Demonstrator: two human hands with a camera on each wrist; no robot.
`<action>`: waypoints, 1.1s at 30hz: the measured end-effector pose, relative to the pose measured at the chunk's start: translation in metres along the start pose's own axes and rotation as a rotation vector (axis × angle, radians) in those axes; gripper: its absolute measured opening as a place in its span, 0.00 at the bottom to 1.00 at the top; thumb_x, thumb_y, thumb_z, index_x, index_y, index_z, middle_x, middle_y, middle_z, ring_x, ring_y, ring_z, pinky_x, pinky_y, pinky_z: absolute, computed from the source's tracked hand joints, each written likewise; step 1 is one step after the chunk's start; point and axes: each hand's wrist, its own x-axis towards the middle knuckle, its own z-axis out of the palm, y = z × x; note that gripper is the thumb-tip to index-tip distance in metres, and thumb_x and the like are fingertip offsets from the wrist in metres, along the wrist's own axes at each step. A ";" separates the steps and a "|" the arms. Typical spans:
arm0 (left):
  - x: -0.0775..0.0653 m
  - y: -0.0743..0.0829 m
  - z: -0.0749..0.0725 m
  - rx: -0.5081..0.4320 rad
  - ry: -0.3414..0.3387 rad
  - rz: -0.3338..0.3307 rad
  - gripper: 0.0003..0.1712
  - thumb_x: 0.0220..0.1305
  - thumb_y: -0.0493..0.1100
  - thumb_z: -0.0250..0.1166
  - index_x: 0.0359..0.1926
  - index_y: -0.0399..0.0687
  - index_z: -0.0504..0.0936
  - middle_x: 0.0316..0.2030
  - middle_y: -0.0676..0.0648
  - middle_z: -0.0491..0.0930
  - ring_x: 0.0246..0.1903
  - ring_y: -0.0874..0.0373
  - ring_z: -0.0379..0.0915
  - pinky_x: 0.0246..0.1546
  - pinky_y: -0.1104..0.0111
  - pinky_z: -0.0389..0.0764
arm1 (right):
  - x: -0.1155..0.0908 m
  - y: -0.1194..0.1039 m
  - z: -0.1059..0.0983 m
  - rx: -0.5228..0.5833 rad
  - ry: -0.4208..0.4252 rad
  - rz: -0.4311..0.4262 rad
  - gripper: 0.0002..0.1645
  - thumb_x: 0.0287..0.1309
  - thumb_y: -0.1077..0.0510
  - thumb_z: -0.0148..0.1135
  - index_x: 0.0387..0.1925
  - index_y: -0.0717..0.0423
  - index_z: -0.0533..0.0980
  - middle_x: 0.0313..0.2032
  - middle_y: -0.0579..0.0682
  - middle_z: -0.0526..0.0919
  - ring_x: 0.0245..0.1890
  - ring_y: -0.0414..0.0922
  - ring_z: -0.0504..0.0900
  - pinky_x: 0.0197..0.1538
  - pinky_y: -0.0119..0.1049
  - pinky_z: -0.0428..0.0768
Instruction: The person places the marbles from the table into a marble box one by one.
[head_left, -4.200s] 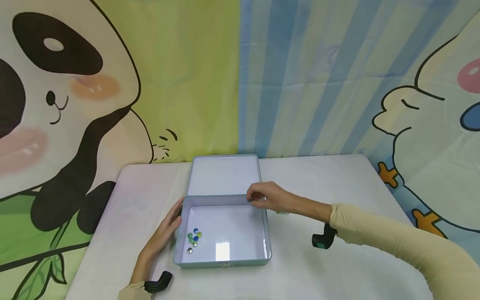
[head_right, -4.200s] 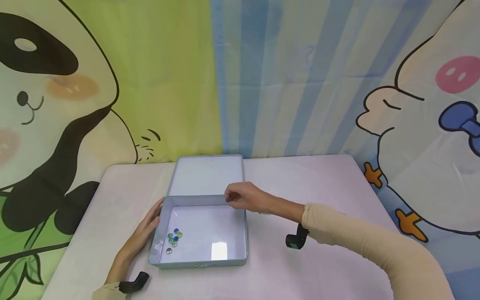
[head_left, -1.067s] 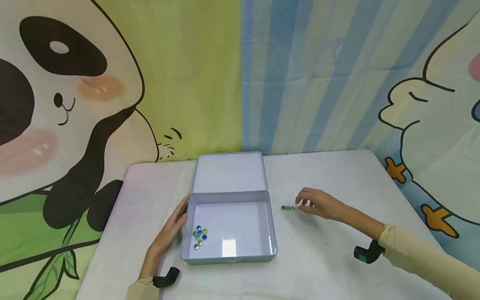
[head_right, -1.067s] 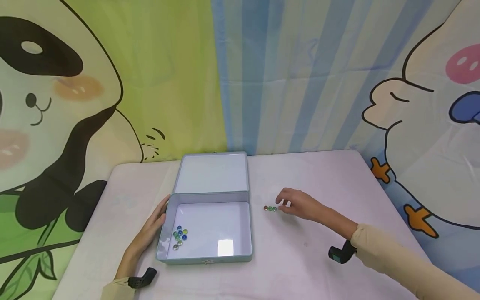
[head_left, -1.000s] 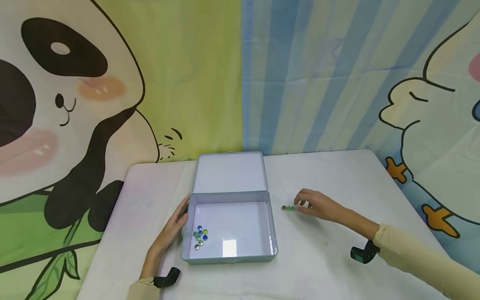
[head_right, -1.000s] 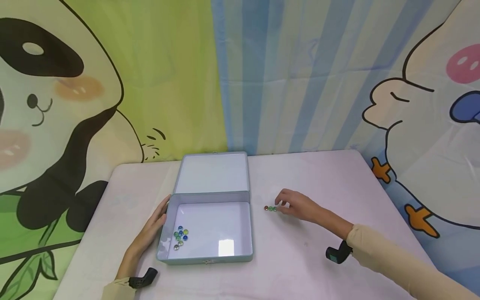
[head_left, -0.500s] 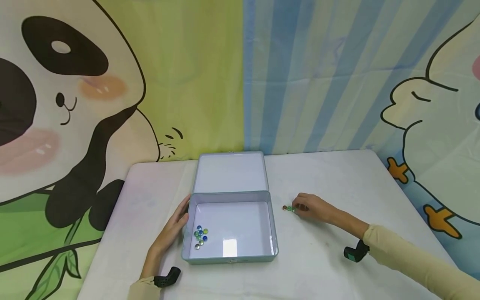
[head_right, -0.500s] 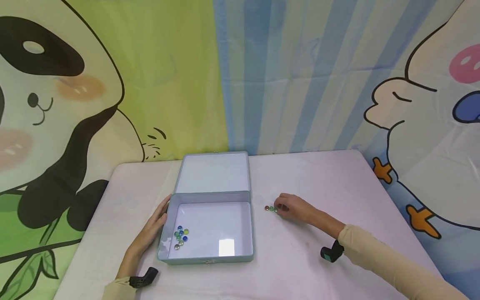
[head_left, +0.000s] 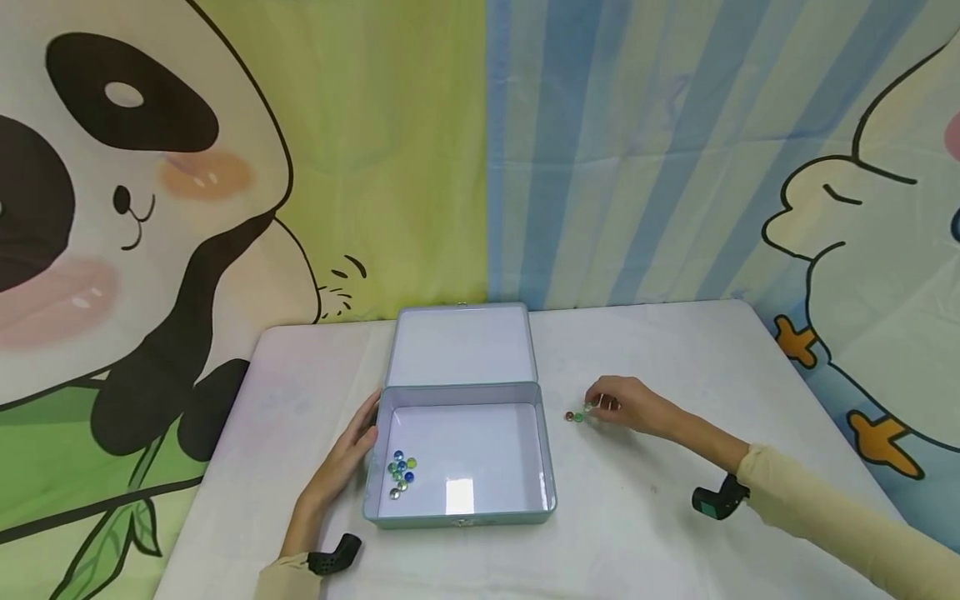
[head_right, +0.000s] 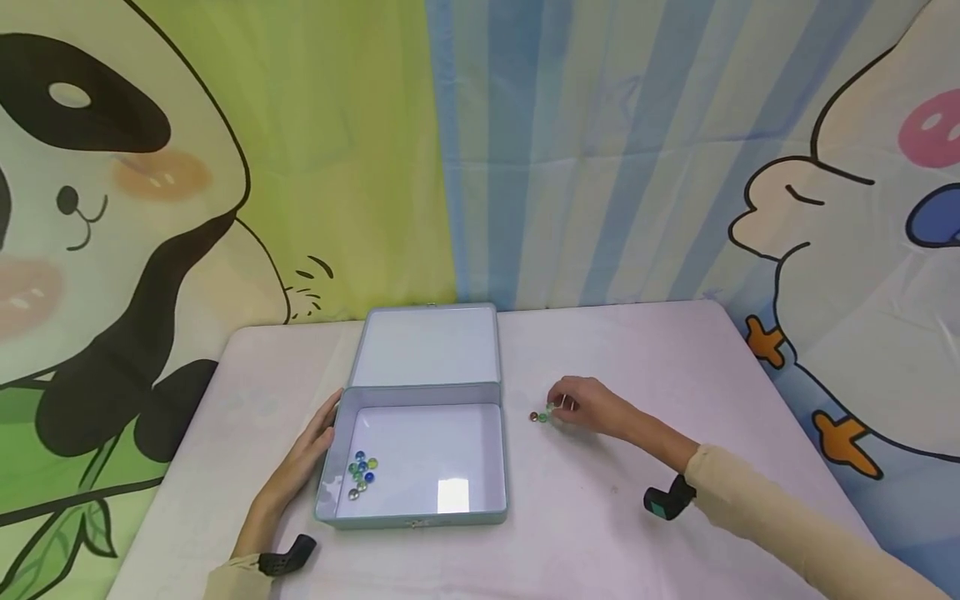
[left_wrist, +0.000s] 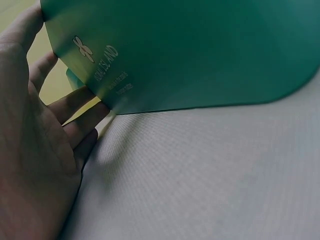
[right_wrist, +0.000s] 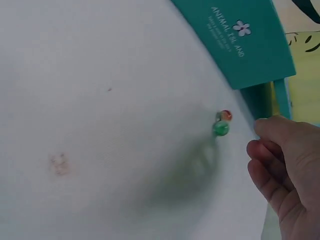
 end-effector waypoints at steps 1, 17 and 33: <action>0.000 0.000 0.000 0.000 -0.002 0.001 0.34 0.76 0.42 0.45 0.76 0.66 0.47 0.76 0.39 0.47 0.74 0.35 0.40 0.69 0.33 0.43 | 0.002 -0.005 -0.005 0.005 0.004 -0.004 0.10 0.55 0.65 0.68 0.40 0.59 0.79 0.34 0.46 0.83 0.31 0.36 0.78 0.34 0.29 0.81; 0.001 -0.001 -0.001 0.008 0.000 -0.002 0.34 0.75 0.41 0.46 0.76 0.67 0.47 0.76 0.40 0.47 0.75 0.36 0.39 0.69 0.33 0.43 | 0.058 -0.085 -0.022 0.114 -0.099 -0.067 0.10 0.59 0.65 0.64 0.43 0.59 0.80 0.36 0.46 0.83 0.32 0.34 0.79 0.36 0.26 0.81; 0.000 0.002 -0.001 -0.016 -0.010 0.005 0.34 0.75 0.39 0.45 0.76 0.66 0.47 0.76 0.38 0.47 0.75 0.36 0.40 0.69 0.34 0.43 | 0.140 -0.124 0.026 0.053 -0.256 -0.207 0.06 0.62 0.63 0.62 0.41 0.57 0.79 0.36 0.47 0.85 0.34 0.37 0.80 0.39 0.21 0.78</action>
